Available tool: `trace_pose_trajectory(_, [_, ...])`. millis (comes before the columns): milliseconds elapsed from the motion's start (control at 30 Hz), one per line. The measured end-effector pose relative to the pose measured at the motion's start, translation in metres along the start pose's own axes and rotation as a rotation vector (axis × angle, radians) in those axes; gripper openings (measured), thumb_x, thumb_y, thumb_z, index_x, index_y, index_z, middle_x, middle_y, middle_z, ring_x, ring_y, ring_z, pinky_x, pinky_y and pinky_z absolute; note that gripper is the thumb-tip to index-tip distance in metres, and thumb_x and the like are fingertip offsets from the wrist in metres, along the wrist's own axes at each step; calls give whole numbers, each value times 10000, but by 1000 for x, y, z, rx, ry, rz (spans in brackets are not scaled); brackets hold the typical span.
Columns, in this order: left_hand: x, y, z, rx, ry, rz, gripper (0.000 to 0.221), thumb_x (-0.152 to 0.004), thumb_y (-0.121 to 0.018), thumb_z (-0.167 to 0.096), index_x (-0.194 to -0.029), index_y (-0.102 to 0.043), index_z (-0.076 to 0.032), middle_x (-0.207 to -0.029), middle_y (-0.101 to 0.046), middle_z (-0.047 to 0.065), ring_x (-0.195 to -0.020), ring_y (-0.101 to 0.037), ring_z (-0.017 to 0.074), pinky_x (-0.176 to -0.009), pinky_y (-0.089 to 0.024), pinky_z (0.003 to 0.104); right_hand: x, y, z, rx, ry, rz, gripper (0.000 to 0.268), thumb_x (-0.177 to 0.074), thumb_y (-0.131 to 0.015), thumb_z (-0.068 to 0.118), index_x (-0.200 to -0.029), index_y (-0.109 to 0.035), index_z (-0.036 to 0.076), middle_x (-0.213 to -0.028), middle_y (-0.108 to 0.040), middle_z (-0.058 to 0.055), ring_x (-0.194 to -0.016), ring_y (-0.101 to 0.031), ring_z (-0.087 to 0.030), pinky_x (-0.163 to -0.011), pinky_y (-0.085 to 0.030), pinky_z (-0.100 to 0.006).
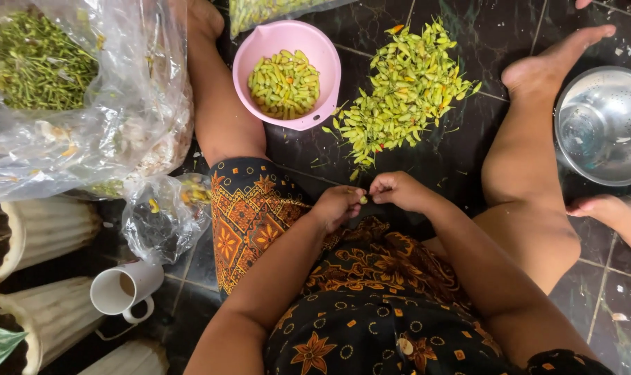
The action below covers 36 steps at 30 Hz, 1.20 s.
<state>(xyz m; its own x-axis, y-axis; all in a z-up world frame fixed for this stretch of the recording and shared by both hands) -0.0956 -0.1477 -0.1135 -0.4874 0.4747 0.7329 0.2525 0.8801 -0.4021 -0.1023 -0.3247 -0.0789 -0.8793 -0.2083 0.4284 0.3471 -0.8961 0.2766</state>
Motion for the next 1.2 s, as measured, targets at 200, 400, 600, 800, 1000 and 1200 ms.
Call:
trace_pose_trajectory(200, [-13, 34, -8, 164, -30, -265, 420, -946, -545, -165, -1315, -576, 35, -858, -594, 112, -762, -609, 204, -838, -645, 438, -15, -9, 55, 734, 406, -362, 141, -949, -707, 138, -1058, -797, 128, -1043, -668, -130, -987, -669, -361, -816, -571, -415])
trace_pose_trajectory(400, [-35, 48, 8, 75, -10, -309, 366, -933, -609, -255, -1212, -614, -18, -953, -599, 129, -851, -616, 230, -801, -640, 398, -39, -27, 35, 948, 473, -405, 111, -924, -739, 309, -894, -748, 202, -917, -580, -15, -900, -568, -238, -784, -498, -334])
trace_pose_trajectory(600, [6, 19, -20, 236, 41, -250, 685, -1051, -397, -516, -1440, -470, 42, -1234, -544, 234, -1084, -575, 295, -1007, -557, 488, -28, -35, 24, 191, 24, -142, 161, -914, -775, 346, -991, -823, 212, -803, -789, -25, -830, -752, -181, -774, -579, -334])
trace_pose_trajectory(800, [-14, 28, -4, 71, 73, -332, 414, -1006, -543, -442, -1039, -672, -50, -770, -567, 87, -629, -532, 178, -520, -560, 280, -45, 3, 23, 779, 76, -476, 162, -952, -697, 203, -1059, -769, 105, -946, -693, -97, -902, -698, -304, -775, -587, -388])
trace_pose_trajectory(1000, [-36, 35, 13, -67, 21, -280, 387, -952, -677, -418, -1092, -705, -58, -839, -652, 127, -661, -589, 197, -584, -630, 329, -65, 11, -10, 749, -39, -449, 185, -933, -722, 322, -968, -739, 142, -861, -639, -54, -839, -694, -280, -700, -593, -388])
trace_pose_trajectory(1200, [-28, 21, -3, -39, -92, -198, 502, -942, -746, -324, -1283, -642, 30, -1000, -683, 150, -811, -651, 181, -706, -645, 294, -42, 5, -27, -76, -249, -344, 306, -808, -836, 101, -1081, -737, 1, -892, -728, -152, -756, -737, -219, -591, -617, -323])
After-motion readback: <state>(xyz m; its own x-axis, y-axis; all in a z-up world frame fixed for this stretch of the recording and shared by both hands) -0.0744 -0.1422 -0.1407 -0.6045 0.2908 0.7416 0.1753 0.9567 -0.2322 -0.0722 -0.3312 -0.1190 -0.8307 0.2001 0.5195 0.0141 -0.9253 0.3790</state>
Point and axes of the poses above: each hand's wrist, its own x-axis away from the middle knuckle, its own y-axis out of the back of the hand, z = x × y, the point moved 6 cm from there along -x, towards the middle knuckle
